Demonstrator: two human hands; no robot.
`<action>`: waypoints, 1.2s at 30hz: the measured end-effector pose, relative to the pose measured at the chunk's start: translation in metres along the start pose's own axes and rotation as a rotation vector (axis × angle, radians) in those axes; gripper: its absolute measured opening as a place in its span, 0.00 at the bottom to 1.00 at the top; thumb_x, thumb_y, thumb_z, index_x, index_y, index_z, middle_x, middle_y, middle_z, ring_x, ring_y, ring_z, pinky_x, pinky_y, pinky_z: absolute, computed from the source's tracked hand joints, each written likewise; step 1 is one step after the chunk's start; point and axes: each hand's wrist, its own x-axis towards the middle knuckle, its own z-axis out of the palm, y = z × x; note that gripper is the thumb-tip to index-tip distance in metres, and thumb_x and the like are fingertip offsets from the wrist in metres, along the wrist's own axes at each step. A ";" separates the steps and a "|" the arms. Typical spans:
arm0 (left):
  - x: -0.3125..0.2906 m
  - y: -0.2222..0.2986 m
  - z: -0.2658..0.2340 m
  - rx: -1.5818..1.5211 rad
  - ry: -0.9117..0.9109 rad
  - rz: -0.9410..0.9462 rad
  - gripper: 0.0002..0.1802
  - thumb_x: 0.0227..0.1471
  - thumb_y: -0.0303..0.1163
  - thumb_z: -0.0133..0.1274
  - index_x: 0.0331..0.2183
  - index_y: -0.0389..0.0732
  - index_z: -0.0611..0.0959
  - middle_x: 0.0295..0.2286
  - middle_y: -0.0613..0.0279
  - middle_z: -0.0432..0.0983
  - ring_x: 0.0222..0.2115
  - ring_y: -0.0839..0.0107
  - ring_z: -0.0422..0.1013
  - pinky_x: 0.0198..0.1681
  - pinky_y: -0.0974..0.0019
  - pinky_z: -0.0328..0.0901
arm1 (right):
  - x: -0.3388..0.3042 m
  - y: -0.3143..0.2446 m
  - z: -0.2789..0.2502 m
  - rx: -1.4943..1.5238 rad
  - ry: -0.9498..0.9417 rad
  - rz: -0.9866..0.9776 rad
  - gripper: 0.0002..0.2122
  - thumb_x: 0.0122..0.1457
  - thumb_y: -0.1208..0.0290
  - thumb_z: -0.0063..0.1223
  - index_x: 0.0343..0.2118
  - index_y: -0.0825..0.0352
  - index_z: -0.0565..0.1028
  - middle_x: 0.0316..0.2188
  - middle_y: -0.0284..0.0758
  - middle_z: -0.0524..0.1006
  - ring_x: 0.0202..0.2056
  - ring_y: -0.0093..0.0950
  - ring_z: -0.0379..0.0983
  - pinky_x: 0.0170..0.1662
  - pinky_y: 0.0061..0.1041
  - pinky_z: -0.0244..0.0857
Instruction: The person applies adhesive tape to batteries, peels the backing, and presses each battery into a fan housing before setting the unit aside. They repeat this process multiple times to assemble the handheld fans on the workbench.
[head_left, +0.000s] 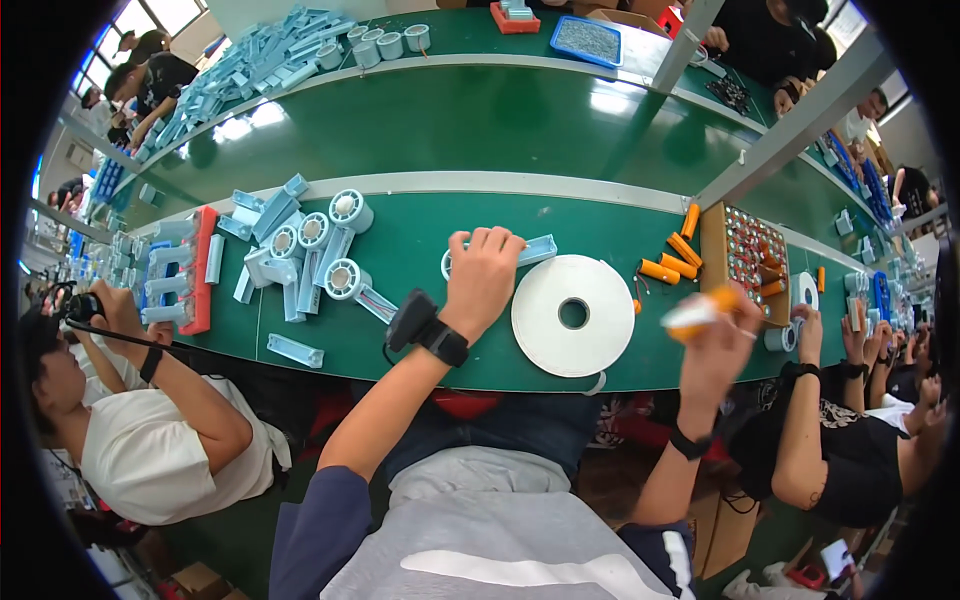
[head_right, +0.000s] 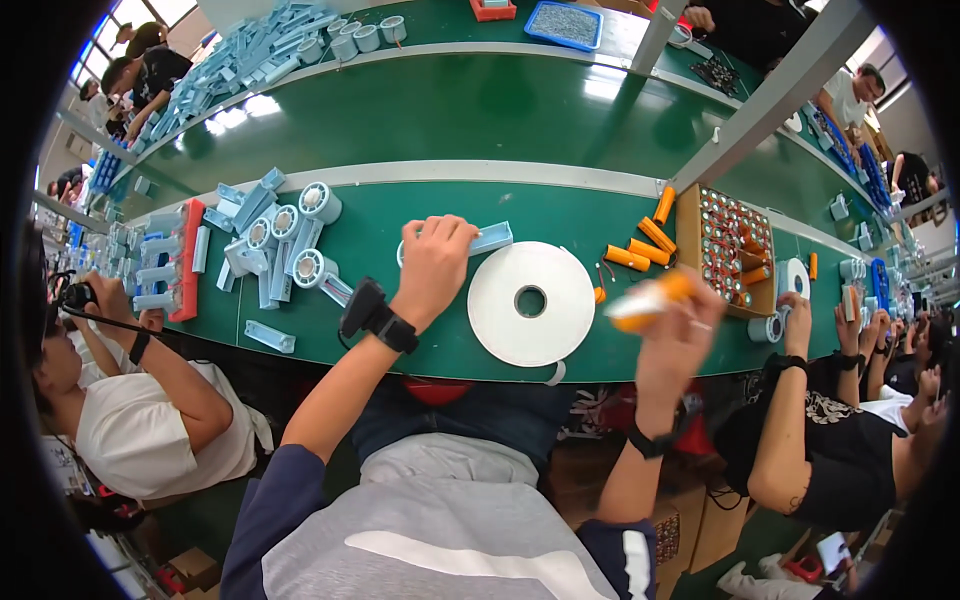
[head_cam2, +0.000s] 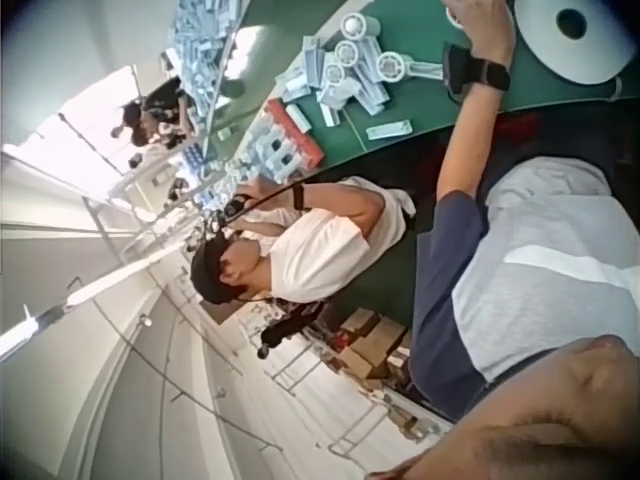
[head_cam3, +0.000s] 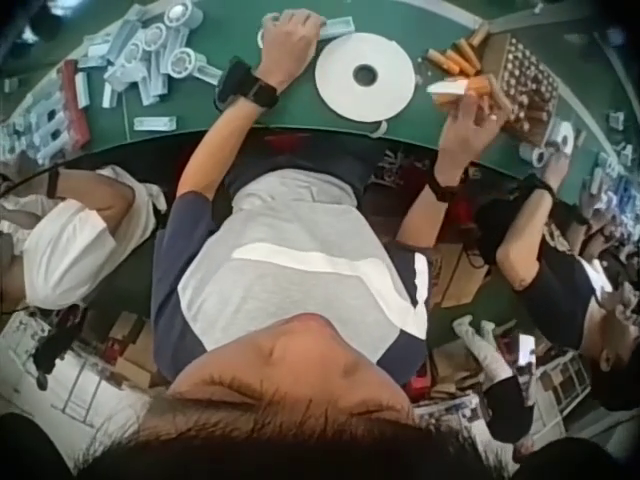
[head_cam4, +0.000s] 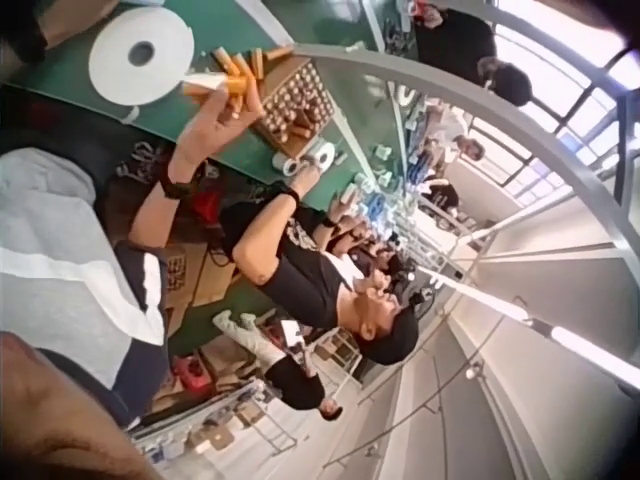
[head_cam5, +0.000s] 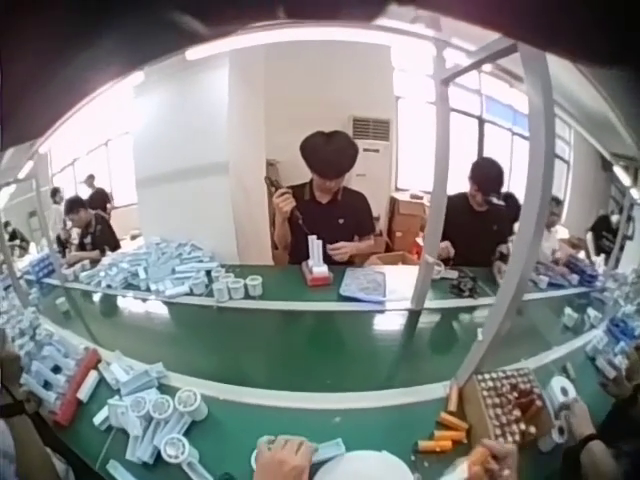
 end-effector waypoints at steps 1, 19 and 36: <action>0.002 -0.006 -0.009 0.010 0.001 -0.003 0.05 0.52 0.28 0.52 0.34 0.45 0.80 0.26 0.66 0.75 0.34 0.67 0.72 0.46 0.52 0.60 | 0.004 0.011 0.013 -0.165 -0.212 0.007 0.14 0.64 0.78 0.51 0.52 0.66 0.69 0.39 0.36 0.74 0.36 0.24 0.74 0.40 0.25 0.71; -0.005 -0.017 -0.012 -0.199 0.037 -0.318 0.03 0.54 0.29 0.56 0.33 0.42 0.81 0.19 0.65 0.75 0.23 0.68 0.73 0.33 0.63 0.64 | 0.071 0.097 0.118 -0.727 -1.365 -0.521 0.13 0.53 0.83 0.60 0.41 0.66 0.76 0.36 0.38 0.78 0.33 0.36 0.75 0.34 0.31 0.72; -0.009 -0.008 -0.018 -0.113 -0.044 -0.342 0.04 0.55 0.32 0.52 0.32 0.43 0.79 0.21 0.60 0.75 0.24 0.61 0.73 0.32 0.59 0.65 | 0.063 0.080 0.128 -1.083 -1.486 -0.795 0.08 0.53 0.68 0.59 0.36 0.53 0.79 0.34 0.28 0.78 0.44 0.33 0.69 0.48 0.34 0.61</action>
